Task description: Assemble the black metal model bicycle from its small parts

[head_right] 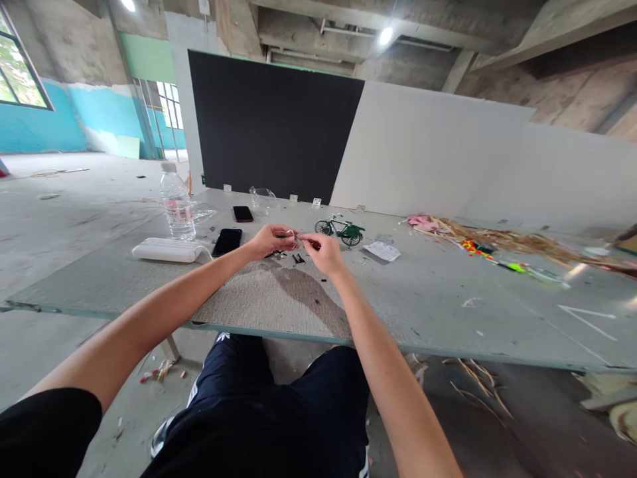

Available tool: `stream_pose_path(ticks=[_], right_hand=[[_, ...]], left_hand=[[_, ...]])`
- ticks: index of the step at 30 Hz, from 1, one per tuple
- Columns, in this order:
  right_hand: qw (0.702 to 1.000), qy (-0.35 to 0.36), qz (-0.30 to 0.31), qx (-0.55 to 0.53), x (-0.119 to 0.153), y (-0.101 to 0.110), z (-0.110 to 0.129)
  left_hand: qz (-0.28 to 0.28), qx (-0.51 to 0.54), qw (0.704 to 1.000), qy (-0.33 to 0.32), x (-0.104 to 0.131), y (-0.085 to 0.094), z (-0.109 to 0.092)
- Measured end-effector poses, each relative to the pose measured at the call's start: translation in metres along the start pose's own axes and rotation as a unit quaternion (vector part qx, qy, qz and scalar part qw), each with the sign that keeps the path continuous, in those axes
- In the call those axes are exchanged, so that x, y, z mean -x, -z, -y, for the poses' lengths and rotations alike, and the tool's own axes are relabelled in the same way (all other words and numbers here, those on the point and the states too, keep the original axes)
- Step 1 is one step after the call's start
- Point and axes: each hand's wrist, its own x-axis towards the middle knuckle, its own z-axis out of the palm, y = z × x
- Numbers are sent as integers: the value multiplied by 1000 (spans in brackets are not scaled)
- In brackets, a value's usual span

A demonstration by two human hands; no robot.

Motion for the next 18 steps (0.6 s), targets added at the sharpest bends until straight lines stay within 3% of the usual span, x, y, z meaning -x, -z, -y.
stream_pose_path(ticks=[18], right_hand=[[1000,14,-4,13,0,0,-3]], left_hand=[[-12,6,1000,-1,-6,4,7]])
